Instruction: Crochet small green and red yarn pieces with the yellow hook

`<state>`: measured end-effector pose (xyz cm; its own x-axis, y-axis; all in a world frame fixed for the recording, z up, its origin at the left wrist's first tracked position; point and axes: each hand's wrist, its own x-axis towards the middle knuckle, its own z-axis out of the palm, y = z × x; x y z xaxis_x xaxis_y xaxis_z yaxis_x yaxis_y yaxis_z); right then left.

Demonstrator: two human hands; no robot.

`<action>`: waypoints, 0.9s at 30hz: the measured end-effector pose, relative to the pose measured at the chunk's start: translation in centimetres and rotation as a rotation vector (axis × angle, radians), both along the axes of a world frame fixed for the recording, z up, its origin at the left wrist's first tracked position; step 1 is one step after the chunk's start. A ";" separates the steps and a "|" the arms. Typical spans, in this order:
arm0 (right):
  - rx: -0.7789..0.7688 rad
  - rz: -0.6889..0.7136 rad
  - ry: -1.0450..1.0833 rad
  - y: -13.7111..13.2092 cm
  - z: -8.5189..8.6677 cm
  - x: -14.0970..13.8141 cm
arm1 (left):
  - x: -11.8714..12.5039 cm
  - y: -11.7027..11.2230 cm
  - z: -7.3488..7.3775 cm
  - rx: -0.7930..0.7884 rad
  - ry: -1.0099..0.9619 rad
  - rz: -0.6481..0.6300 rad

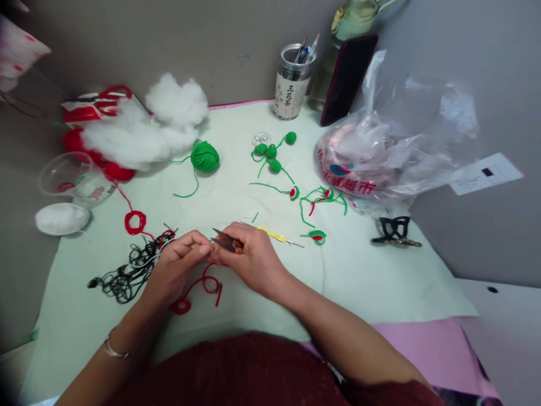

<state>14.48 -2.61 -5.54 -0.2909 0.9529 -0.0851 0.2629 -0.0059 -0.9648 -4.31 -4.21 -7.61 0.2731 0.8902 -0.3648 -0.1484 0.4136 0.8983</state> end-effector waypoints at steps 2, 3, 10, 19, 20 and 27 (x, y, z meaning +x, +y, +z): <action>-0.153 0.015 0.098 0.3 0.4 0.0 | 0.0 0.0 0.0 -0.017 -0.013 -0.011; -0.213 0.025 0.144 0.4 0.5 0.0 | 0.0 0.0 0.0 -0.018 -0.014 -0.010; -0.375 0.034 0.292 0.8 0.2 0.1 | 0.5 0.1 0.2 -0.059 -0.068 0.046; -0.258 -0.013 0.223 0.5 0.4 -0.1 | 1.0 0.2 0.9 -0.134 -0.238 0.077; -0.257 -0.017 0.228 0.5 0.4 -0.1 | 0.9 0.2 0.9 -0.134 -0.236 0.080; -0.265 -0.018 0.243 0.5 0.2 -0.1 | 0.9 0.0 0.7 -0.160 -0.271 0.097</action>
